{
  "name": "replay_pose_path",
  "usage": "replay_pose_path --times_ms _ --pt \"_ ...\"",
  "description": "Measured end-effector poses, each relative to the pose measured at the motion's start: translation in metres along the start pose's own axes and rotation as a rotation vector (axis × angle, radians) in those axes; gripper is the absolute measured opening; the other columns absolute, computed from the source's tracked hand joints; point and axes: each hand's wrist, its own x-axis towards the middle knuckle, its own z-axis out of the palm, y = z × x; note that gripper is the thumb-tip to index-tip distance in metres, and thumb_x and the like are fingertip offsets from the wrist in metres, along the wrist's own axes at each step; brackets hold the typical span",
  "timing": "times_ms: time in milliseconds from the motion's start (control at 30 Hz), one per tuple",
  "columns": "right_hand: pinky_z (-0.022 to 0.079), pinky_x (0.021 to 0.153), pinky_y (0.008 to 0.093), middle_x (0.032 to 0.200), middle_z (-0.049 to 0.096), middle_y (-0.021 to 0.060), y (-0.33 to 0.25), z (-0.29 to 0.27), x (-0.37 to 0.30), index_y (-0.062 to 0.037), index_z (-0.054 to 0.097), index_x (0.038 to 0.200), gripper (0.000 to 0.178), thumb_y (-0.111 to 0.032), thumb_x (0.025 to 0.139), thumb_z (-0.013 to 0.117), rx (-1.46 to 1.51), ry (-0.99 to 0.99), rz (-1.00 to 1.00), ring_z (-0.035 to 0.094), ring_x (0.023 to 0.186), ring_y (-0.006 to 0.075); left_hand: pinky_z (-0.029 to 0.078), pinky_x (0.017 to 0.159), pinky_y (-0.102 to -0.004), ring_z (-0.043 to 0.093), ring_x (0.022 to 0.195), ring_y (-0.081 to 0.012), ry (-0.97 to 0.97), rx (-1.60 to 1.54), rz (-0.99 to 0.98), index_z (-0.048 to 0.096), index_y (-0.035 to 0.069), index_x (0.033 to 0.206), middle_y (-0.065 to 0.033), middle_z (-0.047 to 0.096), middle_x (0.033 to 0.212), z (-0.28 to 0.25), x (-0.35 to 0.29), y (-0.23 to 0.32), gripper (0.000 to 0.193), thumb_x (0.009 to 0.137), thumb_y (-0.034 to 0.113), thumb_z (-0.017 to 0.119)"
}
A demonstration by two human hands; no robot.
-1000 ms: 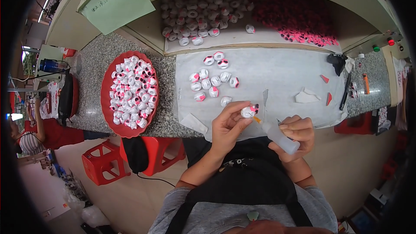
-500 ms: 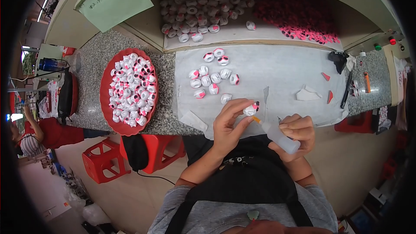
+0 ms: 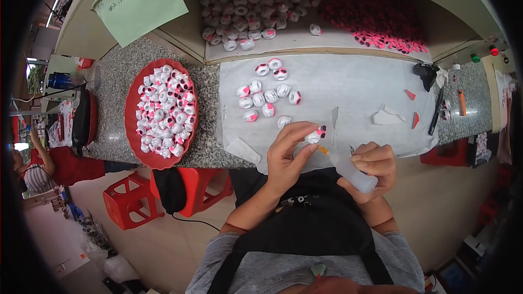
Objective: Assembling small toy components using a glue bottle at a factory workstation.
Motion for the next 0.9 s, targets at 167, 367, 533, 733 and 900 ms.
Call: replay_pose_path --times_ms 167,367,533,733,900 --pt "0.038 0.054 0.0239 0.076 0.044 0.0074 0.006 0.002 0.002 -0.0053 0.046 0.081 0.036 -0.012 0.056 0.072 0.010 0.029 -0.011 0.044 0.057 0.0134 0.035 0.084 -0.0285 0.043 0.098 -0.0201 0.019 -0.049 0.000 0.046 -0.004 0.101 -0.0144 0.043 0.103 -0.001 0.002 -0.002 0.033 0.069 -0.011 0.050" --pt "0.039 0.062 0.0241 0.080 0.044 0.0079 0.015 -0.015 0.017 -0.0039 0.043 0.079 0.026 0.001 0.061 0.060 0.263 0.102 0.366 0.045 0.069 0.0143 0.038 0.079 -0.0255 0.047 0.094 -0.0171 0.232 -0.058 0.016 0.045 -0.004 0.102 -0.0117 0.046 0.102 -0.023 0.014 0.004 0.033 0.070 -0.009 0.051" --pt "0.039 0.068 0.0310 0.081 0.047 0.0089 0.042 -0.026 0.026 -0.0041 0.047 0.085 0.032 0.003 0.055 0.055 -0.152 -0.564 0.370 0.048 0.077 0.0243 0.041 0.076 -0.0270 0.051 0.084 -0.0150 0.478 -0.010 0.121 0.043 -0.004 0.103 -0.0113 0.051 0.095 -0.047 0.017 0.009 0.034 0.070 -0.009 0.047" --pt "0.042 0.060 0.0314 0.082 0.047 0.0066 0.040 -0.014 0.039 -0.0055 0.045 0.080 0.023 0.002 0.058 0.049 -0.421 -0.867 0.028 0.051 0.074 0.0236 0.042 0.074 -0.0265 0.052 0.081 -0.0148 0.453 -0.029 0.133 0.043 -0.005 0.104 -0.0110 0.051 0.095 -0.052 0.012 0.011 0.034 0.070 -0.008 0.047" --pt "0.043 0.055 0.0300 0.077 0.045 0.0069 0.047 -0.012 0.039 -0.0036 0.045 0.082 0.018 -0.001 0.064 0.044 -0.583 -1.065 -0.234 0.051 0.071 0.0210 0.042 0.074 -0.0274 0.051 0.082 -0.0150 0.412 -0.012 0.136 0.043 -0.005 0.104 -0.0109 0.051 0.095 -0.050 0.010 0.013 0.034 0.071 -0.008 0.048"
